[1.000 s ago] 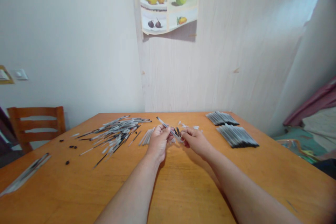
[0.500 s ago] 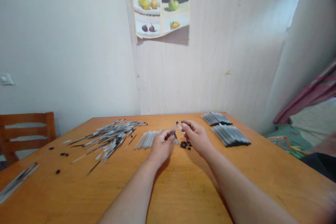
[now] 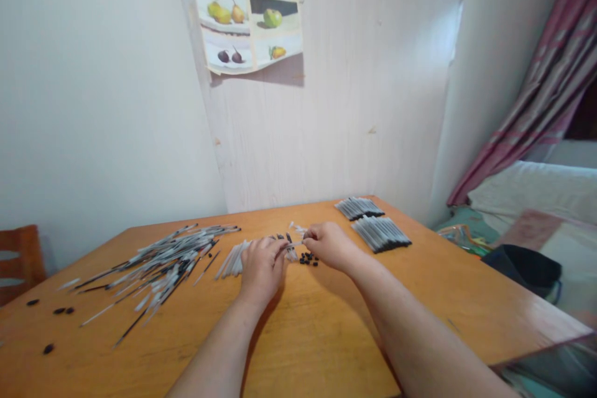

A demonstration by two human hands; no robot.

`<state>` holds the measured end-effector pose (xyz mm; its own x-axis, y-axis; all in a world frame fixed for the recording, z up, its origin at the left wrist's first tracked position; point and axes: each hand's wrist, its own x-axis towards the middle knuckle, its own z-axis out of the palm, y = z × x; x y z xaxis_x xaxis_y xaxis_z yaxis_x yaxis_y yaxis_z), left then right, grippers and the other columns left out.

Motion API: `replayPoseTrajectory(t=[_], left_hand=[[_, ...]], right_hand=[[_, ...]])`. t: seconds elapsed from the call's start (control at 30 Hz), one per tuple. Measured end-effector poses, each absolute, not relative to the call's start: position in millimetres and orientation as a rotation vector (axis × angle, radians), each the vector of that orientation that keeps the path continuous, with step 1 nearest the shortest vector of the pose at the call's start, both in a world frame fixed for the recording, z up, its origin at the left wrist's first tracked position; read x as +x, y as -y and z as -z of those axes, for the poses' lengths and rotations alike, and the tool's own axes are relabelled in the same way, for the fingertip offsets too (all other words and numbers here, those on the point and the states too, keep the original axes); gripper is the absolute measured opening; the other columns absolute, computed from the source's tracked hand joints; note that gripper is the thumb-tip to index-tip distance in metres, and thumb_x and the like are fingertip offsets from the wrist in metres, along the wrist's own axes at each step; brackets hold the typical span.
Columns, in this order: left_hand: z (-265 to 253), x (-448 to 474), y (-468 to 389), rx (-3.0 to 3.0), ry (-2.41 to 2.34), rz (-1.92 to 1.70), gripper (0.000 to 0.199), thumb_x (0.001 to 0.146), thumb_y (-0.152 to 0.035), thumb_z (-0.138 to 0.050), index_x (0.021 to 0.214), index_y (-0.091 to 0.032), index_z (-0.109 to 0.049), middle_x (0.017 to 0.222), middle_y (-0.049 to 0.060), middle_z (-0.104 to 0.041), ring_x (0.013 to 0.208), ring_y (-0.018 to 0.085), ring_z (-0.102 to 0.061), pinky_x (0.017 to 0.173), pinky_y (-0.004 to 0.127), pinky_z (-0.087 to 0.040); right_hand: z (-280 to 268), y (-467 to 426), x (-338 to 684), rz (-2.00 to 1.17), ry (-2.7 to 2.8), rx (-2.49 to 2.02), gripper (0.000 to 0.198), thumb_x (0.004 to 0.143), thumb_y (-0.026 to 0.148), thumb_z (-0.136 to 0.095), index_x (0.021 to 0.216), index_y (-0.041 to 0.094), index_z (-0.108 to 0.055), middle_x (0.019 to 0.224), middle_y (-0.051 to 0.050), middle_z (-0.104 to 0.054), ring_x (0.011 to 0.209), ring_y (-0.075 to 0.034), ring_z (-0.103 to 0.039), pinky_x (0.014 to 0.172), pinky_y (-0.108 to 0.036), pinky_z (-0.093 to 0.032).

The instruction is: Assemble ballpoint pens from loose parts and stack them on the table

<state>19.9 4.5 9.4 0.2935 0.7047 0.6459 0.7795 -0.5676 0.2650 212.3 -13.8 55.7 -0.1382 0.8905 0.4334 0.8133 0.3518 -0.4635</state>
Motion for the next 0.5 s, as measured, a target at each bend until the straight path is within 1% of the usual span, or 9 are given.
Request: replayPoseTrajectory(t=[0.1,0.2,0.33,0.5], left_hand=[[-11,21,-2,-2.430,1.369,1.095,0.024,0.090,-0.030,-0.050,0.103,-0.032,-0.070,0.098,0.006,-0.068,0.095,0.026,-0.055,0.081,0.038,-0.034],[-12,22,-1,-2.412,1.322,1.097,0.026,0.090,-0.031,-0.050,0.107,-0.031,-0.069,0.105,0.006,-0.068,0.100,0.027,-0.055,0.085,0.040,-0.034],[-12,21,-3,-2.316,1.326,1.161,0.032,0.089,-0.035,-0.052,0.118,-0.028,-0.064,0.118,0.008,-0.063,0.109,0.028,-0.052,0.091,0.041,-0.036],[-11,19,-8,-2.272,1.338,1.163,0.031,0.089,-0.037,-0.051,0.114,-0.025,-0.065,0.117,0.008,-0.063,0.109,0.028,-0.053,0.093,0.041,-0.038]], right_hand=[[-60,22,211,-0.142,1.987,-1.514,0.021,0.075,0.016,-0.053,0.061,0.018,-0.068,0.059,-0.004,-0.063,0.056,-0.014,-0.050,0.052,-0.026,-0.025],[-58,27,215,-0.147,1.939,-1.524,0.018,0.075,0.017,-0.054,0.065,0.018,-0.069,0.061,-0.004,-0.064,0.058,-0.014,-0.052,0.053,-0.026,-0.027],[-53,29,242,-0.123,1.756,-1.560,0.018,0.078,0.025,-0.055,0.068,0.019,-0.069,0.066,-0.003,-0.066,0.061,-0.014,-0.054,0.055,-0.025,-0.031],[-47,28,310,0.017,1.405,-1.734,0.024,0.079,0.035,-0.055,0.073,0.018,-0.071,0.071,-0.003,-0.068,0.067,-0.015,-0.057,0.057,-0.024,-0.034]])
